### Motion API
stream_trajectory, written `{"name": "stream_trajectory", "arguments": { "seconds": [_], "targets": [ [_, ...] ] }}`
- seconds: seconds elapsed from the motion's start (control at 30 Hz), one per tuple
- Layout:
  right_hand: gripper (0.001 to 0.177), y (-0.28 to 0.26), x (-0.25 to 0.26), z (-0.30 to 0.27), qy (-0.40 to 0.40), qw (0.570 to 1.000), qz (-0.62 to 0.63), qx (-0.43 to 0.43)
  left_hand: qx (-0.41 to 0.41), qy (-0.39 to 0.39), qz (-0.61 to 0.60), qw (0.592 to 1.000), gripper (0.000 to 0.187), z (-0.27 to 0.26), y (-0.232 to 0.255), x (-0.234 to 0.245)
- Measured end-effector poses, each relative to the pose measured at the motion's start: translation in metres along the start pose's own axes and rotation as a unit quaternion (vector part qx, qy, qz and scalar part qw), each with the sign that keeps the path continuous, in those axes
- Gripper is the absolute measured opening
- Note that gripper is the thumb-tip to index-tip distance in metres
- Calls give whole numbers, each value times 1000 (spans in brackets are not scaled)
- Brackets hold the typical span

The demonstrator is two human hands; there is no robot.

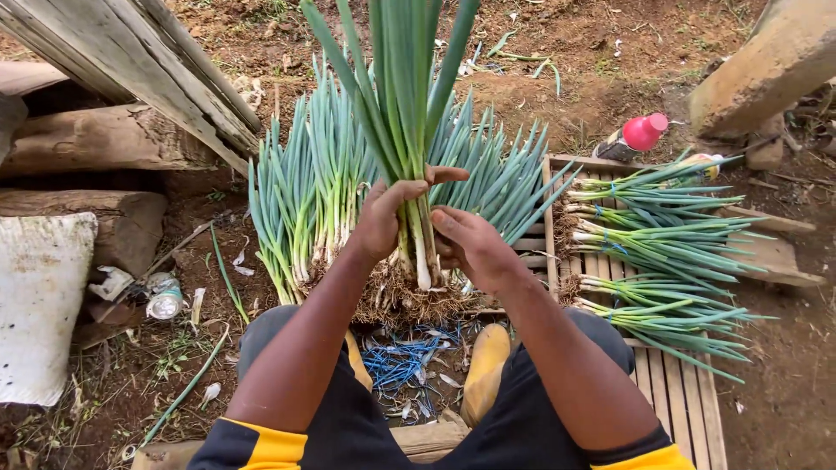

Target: The person gathers bunches of green onions, aligns the roots, and ties them together with blue plastic ties. They place the finished bundles on a wooden slatted surface to the right.

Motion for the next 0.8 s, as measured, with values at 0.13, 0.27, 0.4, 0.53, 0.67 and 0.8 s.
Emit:
{"name": "stream_trajectory", "arguments": {
  "seconds": [0.13,0.27,0.4,0.53,0.67,0.8],
  "targets": [
    [57,-47,-29,-26,96,985,-73,124,-7,-13,11,1000,15,-1,1,-13],
    [31,-62,-30,-33,129,943,-168,256,-38,-11,1,999,19,-4,1,-15],
    [29,-58,-21,-21,138,968,-110,178,-25,-2,-72,997,23,-3,-6,-10],
    [27,-51,-13,-19,138,981,-51,127,-36,-2,-50,998,30,-8,1,-18],
    [20,-58,-18,-22,146,956,-138,216,-47,-4,-61,997,34,-5,-1,-15],
    [8,-73,-35,-35,190,874,-283,346,-67,5,-58,996,37,-2,-6,-9]
  ]
}}
Point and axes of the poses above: each hand's wrist, its own z-axis towards the middle knuckle, its own x-axis out of the back of the hand, y = z × x, the point moved 5 cm from there along z, towards the middle knuckle, and after that the axes turned 4 degrees about z, right-handed, at the moved point
